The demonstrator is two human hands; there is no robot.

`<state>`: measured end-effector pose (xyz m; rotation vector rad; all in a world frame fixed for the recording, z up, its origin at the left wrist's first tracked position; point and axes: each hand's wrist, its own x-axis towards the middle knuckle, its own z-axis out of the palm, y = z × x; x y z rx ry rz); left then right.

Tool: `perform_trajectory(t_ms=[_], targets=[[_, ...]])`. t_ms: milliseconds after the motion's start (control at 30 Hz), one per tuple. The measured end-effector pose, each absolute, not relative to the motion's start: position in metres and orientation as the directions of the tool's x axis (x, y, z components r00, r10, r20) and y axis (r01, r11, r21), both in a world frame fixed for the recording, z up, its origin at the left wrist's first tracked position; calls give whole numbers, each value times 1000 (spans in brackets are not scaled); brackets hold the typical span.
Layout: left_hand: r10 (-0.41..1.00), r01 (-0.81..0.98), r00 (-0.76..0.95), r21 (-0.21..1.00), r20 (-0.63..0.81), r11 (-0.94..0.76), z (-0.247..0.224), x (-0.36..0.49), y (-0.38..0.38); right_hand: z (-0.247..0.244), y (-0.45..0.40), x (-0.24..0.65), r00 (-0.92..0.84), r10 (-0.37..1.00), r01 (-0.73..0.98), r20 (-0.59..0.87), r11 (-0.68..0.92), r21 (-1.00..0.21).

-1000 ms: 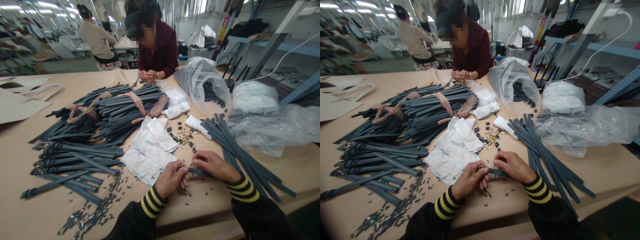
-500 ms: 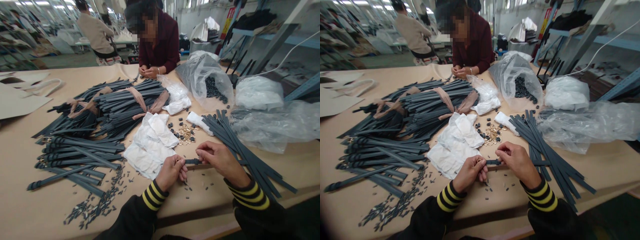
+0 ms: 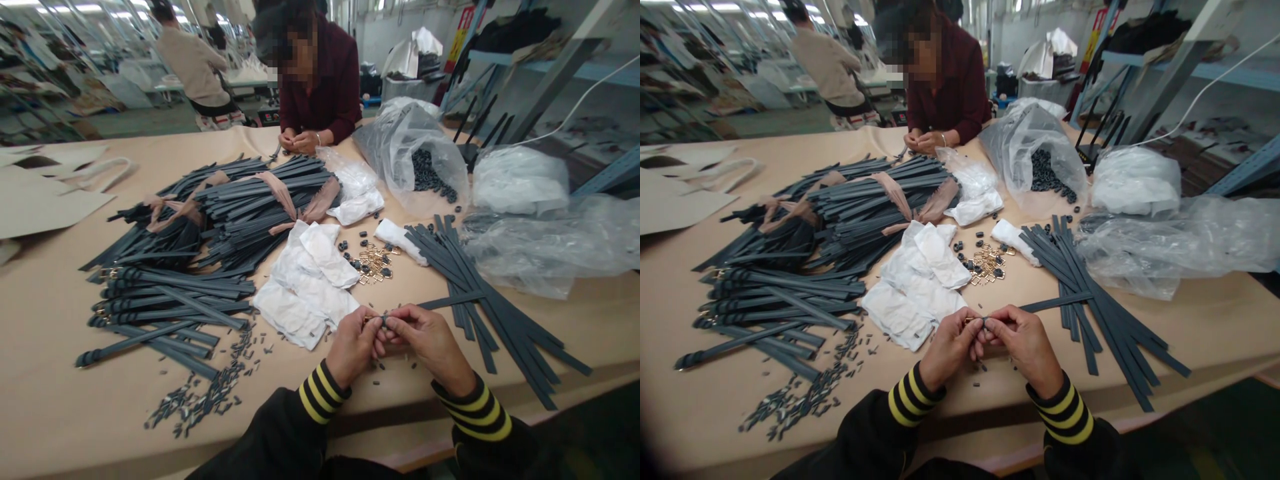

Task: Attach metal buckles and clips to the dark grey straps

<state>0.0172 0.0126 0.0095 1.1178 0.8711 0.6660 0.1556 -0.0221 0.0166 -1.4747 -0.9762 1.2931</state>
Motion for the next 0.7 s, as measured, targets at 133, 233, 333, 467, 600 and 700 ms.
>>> perform_trajectory(t_ms=[133,233,333,467,600,700], targets=[[839,-10,492,962,-232,272,13,21,5,16,-25,150,168,959,-26,-228,-227,-974],[858,2,470,972,-207,233,12,23,1,17,-26,146,150,965,-34,-213,-210,-977],[870,37,458,982,-180,184,6,23,-2,19,-28,140,112,974,-51,-194,-190,-981],[881,93,442,986,-166,139,3,21,-2,20,-28,140,79,966,-146,-245,-231,-962],[856,125,487,984,-173,128,5,18,0,21,-27,147,25,968,-108,-249,-245,-963],[826,123,537,984,-172,125,7,16,2,24,-25,150,71,986,161,-152,-161,-974]])
